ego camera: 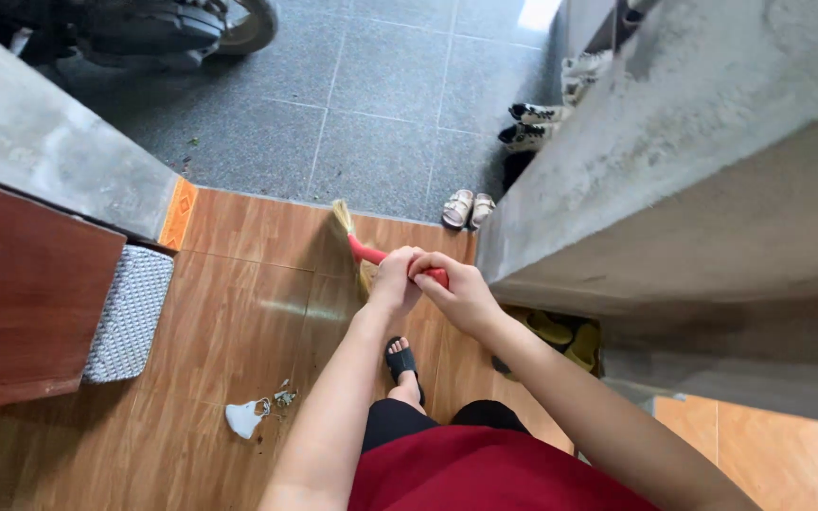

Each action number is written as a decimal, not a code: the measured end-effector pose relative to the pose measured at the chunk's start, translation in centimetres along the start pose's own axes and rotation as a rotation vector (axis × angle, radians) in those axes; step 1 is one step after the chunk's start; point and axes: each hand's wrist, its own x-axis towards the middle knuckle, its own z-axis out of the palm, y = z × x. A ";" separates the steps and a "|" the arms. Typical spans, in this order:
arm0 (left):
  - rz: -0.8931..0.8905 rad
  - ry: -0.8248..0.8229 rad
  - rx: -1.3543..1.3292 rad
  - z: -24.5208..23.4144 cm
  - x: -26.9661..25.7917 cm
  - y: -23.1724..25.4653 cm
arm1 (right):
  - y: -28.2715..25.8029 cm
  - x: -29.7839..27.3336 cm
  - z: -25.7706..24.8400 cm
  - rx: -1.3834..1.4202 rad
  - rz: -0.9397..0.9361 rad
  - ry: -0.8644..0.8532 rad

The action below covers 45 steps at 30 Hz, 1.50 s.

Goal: The recorder is sweeping a wood-paneled floor and tiled entryway using a hand broom.

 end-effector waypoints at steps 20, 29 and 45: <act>-0.487 0.966 0.072 -10.9 -26.8 8.7 | -20.7 -1.7 14.3 -0.412 -0.945 -1.277; -1.088 1.234 0.133 -6.4 -43.8 -0.4 | -10.0 -11.4 34.2 0.057 -1.224 -1.759; -1.255 1.212 -0.257 -1.3 -48.2 -15.4 | -7.6 -0.4 40.0 -0.901 -0.635 -1.384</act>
